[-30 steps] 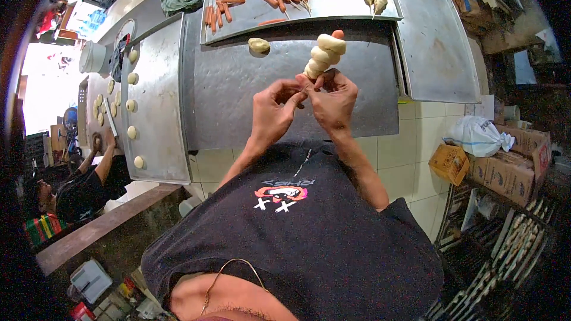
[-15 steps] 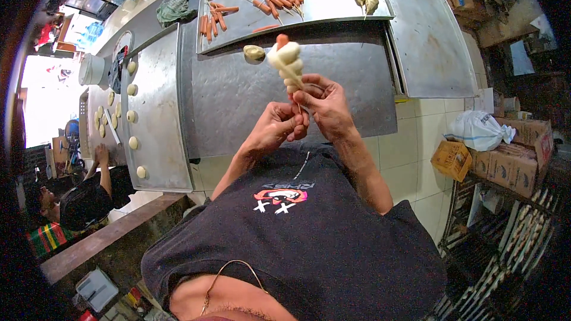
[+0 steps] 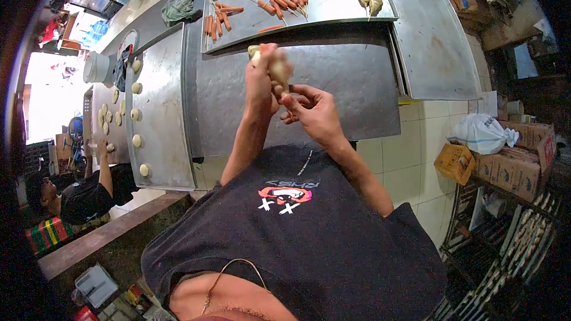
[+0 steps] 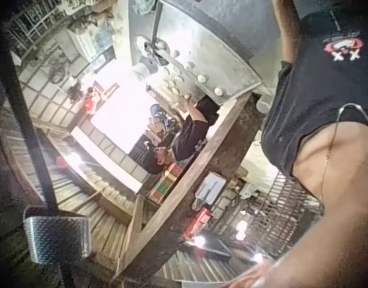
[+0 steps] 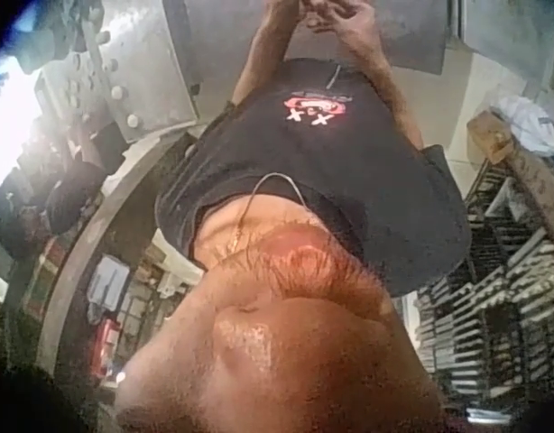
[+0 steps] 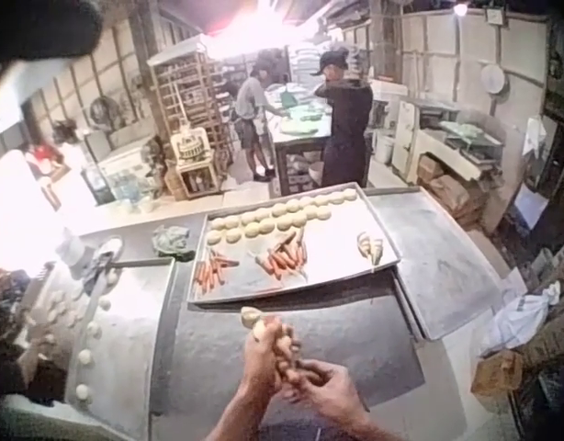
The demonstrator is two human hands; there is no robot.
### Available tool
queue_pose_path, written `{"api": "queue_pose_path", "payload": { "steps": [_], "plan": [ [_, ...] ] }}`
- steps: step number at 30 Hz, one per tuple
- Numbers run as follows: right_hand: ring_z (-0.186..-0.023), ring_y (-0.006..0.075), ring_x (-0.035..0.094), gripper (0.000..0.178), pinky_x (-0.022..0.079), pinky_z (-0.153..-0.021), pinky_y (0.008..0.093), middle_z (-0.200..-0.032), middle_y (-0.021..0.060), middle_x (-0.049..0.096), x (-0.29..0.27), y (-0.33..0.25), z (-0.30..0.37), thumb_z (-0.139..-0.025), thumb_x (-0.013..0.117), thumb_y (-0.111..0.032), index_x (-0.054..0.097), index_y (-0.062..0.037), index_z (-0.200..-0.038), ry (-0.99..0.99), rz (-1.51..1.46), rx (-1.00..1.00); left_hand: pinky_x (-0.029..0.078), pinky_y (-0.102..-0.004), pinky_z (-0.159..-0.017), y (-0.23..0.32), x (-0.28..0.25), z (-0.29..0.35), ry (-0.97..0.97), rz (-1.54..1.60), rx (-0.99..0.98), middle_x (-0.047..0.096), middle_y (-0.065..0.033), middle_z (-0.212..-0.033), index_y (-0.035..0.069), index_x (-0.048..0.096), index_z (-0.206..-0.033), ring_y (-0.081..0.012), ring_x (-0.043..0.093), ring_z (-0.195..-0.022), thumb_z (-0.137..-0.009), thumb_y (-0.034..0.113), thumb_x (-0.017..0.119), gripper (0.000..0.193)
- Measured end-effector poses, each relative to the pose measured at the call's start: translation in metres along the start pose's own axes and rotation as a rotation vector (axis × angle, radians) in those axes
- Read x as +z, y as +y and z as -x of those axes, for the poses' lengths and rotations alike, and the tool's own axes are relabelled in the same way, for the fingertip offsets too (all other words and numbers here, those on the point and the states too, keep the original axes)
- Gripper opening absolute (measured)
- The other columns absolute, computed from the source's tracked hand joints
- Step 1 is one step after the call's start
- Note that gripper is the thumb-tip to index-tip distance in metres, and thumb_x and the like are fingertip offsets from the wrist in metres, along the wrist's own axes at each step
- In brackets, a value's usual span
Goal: Rolling out dough and wrapping it around sausages to prepare sausage rolls on a bakery workbench.
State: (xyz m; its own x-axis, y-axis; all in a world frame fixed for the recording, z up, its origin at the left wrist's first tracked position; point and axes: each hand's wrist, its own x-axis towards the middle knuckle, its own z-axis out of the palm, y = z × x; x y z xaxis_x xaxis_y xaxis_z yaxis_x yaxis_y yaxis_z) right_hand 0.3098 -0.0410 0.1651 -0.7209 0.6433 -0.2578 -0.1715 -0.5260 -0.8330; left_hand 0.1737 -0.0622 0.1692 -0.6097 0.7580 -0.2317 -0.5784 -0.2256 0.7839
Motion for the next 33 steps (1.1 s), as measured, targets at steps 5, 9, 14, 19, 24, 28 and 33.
{"api": "queue_pose_path", "payload": {
  "steps": [5,9,14,19,24,28,33],
  "plan": [
    [-0.06,0.0071,0.059,0.018,0.048,-0.053,0.0216,-0.075,0.0042,0.067,-0.011,-0.001,0.0,-0.094,0.068,-0.014,0.07,0.0041,-0.098,-0.036,0.256,0.085,0.051,-0.027,-0.053,0.004,-0.002,-0.014,0.163,0.066,-0.044,0.056,-0.0031,-0.08,0.008,0.053,-0.092,-0.0135,0.06,-0.063,-0.094,0.029,0.066,0.025],
    [-0.059,0.0052,0.056,0.017,0.044,-0.052,0.021,-0.072,0.0009,0.065,-0.017,0.006,-0.003,-0.094,0.067,-0.014,0.072,0.0019,-0.092,-0.106,0.313,0.084,0.045,-0.0265,-0.045,-0.002,-0.006,-0.016,0.175,0.099,-0.129,0.054,-0.0038,-0.079,0.01,0.049,-0.095,-0.0129,0.054,-0.057,-0.096,0.033,0.062,0.027],
    [-0.059,0.0046,0.054,0.016,0.043,-0.052,0.0214,-0.07,-0.0009,0.064,-0.018,0.011,-0.006,-0.093,0.068,-0.015,0.072,0.0006,-0.09,-0.015,0.438,0.056,0.045,-0.0293,-0.044,-0.02,-0.021,-0.032,0.239,0.065,-0.231,0.053,-0.0048,-0.078,0.01,0.047,-0.1,-0.0157,0.051,-0.054,-0.099,0.041,0.055,0.032],
    [-0.057,0.0049,0.053,0.015,0.043,-0.051,0.021,-0.07,-0.0008,0.064,-0.036,0.011,-0.024,-0.093,0.068,-0.014,0.073,-0.0003,-0.089,0.073,0.32,0.102,0.051,-0.0512,-0.091,-0.04,-0.056,-0.053,-0.145,0.058,-0.4,0.061,-0.0219,-0.12,0.007,0.043,-0.132,-0.0365,0.066,-0.1,-0.096,0.064,0.042,0.067],
    [-0.057,0.0048,0.052,0.015,0.041,-0.05,0.0202,-0.07,-0.0001,0.063,-0.076,-0.019,-0.098,-0.094,0.067,-0.014,0.073,-0.0004,-0.092,0.238,0.348,-0.094,0.033,-0.0505,-0.11,-0.049,-0.087,-0.045,0.174,-0.216,-0.297,0.017,-0.0246,-0.158,0.011,0.009,-0.157,-0.0403,0.033,-0.139,-0.099,0.054,0.045,0.081],
    [-0.056,0.0051,0.049,0.015,0.04,-0.051,0.0205,-0.072,-0.0004,0.062,-0.132,-0.05,-0.186,-0.095,0.066,-0.013,0.072,-0.0003,-0.096,0.367,0.433,-0.276,0.049,-0.0411,-0.086,-0.087,-0.162,-0.046,0.314,-0.481,-0.26,0.063,-0.0137,-0.118,0.006,0.043,-0.143,-0.0261,0.062,-0.101,-0.097,0.028,0.058,0.053],
    [-0.064,0.0206,0.068,0.027,0.052,-0.061,0.0354,-0.073,0.0101,0.071,-0.197,-0.058,-0.243,-0.089,0.071,-0.029,0.074,-0.002,-0.091,0.885,1.491,-0.291,0.047,-0.038,-0.07,-0.101,-0.205,-0.015,0.488,-1.247,0.231,0.061,-0.0069,-0.08,0.004,0.062,-0.104,-0.0241,0.057,-0.073,-0.089,0.014,0.062,0.019]
  ]
}}
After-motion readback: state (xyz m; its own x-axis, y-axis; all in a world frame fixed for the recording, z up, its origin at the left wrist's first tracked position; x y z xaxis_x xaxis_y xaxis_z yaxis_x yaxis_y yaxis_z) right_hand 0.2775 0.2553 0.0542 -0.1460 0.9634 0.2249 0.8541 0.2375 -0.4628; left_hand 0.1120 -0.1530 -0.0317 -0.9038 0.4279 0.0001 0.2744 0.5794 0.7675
